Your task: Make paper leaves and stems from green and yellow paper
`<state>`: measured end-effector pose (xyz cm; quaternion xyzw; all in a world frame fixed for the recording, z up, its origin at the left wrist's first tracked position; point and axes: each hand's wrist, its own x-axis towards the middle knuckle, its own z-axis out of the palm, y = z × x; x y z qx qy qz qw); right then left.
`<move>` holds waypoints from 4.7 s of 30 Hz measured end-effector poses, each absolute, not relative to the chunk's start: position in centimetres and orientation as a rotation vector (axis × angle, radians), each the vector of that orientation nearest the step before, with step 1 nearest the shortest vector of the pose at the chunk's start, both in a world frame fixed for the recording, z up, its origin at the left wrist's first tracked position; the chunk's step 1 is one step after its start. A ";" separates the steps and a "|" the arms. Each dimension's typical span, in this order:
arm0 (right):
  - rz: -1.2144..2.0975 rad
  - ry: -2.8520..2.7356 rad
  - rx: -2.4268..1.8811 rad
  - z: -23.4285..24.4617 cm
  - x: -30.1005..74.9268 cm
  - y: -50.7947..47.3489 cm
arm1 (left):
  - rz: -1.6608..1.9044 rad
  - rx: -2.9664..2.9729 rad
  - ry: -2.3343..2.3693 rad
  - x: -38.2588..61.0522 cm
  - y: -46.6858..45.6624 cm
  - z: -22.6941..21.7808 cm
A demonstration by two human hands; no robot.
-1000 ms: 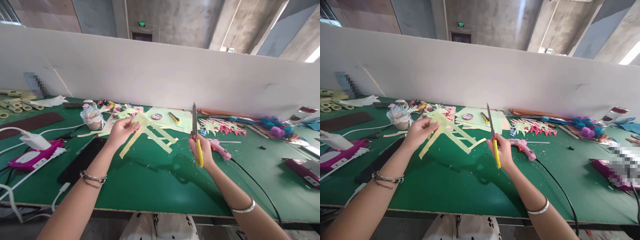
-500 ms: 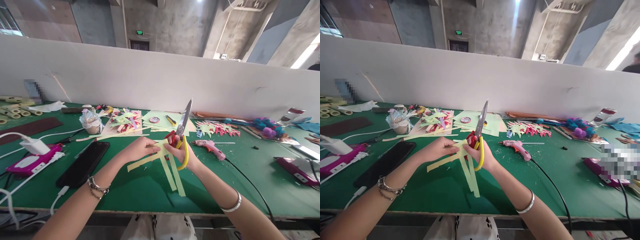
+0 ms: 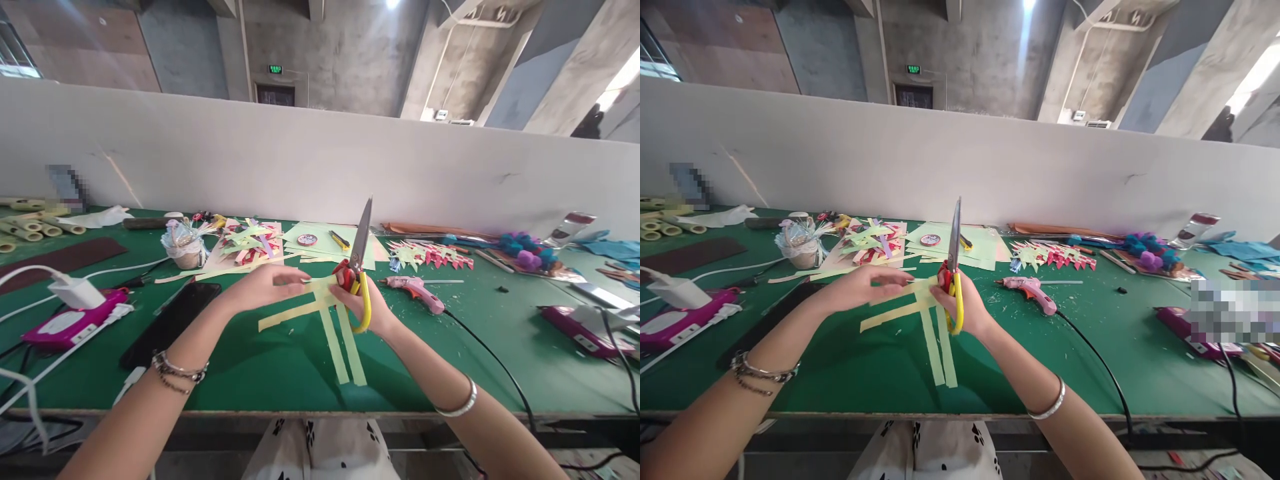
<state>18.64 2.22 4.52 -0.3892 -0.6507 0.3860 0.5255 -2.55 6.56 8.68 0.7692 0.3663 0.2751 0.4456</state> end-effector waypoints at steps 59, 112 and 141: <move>0.462 -2.086 -1.431 2.5 22.2 3.2 | 1.535 1.463 0.781 -0.1 9.7 5.8; 0.603 -2.251 -1.289 2.2 22.9 3.6 | 1.148 1.394 0.810 -0.1 8.9 6.2; 0.602 -2.098 -1.486 2.3 23.3 3.6 | 1.416 1.732 1.119 -1.2 9.7 5.9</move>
